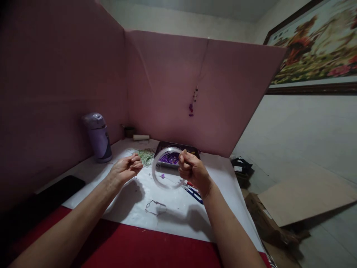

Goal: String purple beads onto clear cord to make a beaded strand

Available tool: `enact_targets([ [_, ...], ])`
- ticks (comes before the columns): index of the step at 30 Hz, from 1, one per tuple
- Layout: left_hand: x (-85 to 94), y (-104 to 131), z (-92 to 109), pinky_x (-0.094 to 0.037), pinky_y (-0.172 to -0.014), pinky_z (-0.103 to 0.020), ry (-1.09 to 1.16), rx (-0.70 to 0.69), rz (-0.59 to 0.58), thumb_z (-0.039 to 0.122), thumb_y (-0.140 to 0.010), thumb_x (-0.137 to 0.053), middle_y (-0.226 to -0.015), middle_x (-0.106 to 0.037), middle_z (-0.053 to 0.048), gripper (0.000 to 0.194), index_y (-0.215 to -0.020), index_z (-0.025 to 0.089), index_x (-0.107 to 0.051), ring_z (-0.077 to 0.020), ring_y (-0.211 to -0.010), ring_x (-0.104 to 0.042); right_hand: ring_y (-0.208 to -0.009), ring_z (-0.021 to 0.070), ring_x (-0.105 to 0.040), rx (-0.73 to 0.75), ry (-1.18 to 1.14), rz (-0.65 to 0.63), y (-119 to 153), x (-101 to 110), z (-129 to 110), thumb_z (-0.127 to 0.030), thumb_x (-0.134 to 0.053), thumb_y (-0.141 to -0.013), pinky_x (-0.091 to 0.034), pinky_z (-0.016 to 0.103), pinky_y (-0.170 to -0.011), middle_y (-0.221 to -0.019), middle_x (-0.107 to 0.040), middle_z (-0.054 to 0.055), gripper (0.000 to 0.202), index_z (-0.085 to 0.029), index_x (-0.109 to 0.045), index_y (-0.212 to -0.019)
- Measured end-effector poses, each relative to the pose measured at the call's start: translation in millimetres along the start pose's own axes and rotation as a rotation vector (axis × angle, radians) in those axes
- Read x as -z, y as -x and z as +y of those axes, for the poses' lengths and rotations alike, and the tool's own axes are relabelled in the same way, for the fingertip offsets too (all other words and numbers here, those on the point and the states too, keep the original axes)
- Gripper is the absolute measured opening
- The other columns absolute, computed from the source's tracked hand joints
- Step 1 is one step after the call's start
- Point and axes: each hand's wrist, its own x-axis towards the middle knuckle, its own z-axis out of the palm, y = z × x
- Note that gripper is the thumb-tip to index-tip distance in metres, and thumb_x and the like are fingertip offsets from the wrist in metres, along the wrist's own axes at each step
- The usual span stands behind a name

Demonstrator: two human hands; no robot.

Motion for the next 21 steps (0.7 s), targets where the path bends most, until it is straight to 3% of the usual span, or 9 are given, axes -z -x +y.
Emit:
enact_targets([
  [10,1.2,-5.2,-5.3,-0.028,-0.036,-0.017,-0.113,-0.129,0.042,0.001,-0.087,-0.034,-0.043,-0.036,0.006,0.025,-0.072,0.014,-0.048,-0.0057,-0.033,-0.027,-0.036,0.0052,-0.008,0.157,-0.173,0.152,-5.4,6.4,1.0,-0.035,-0.048,-0.090,-0.016,0.013,-0.032,-0.043,-0.017,-0.012,0.029,-0.019,-0.045,-0.066],
  [21,2.5,-5.6,-9.6,-0.050,-0.054,-0.023,-0.198,-0.182,0.065,0.007,-0.089,-0.035,-0.048,-0.048,0.003,0.025,-0.071,0.014,-0.050,-0.0060,-0.036,-0.040,-0.033,0.0052,-0.010,0.237,-0.264,0.334,-12.4,2.1,6.4,-0.037,-0.046,-0.091,-0.015,0.014,-0.031,-0.041,-0.021,-0.012,0.033,-0.019,-0.041,-0.063],
])
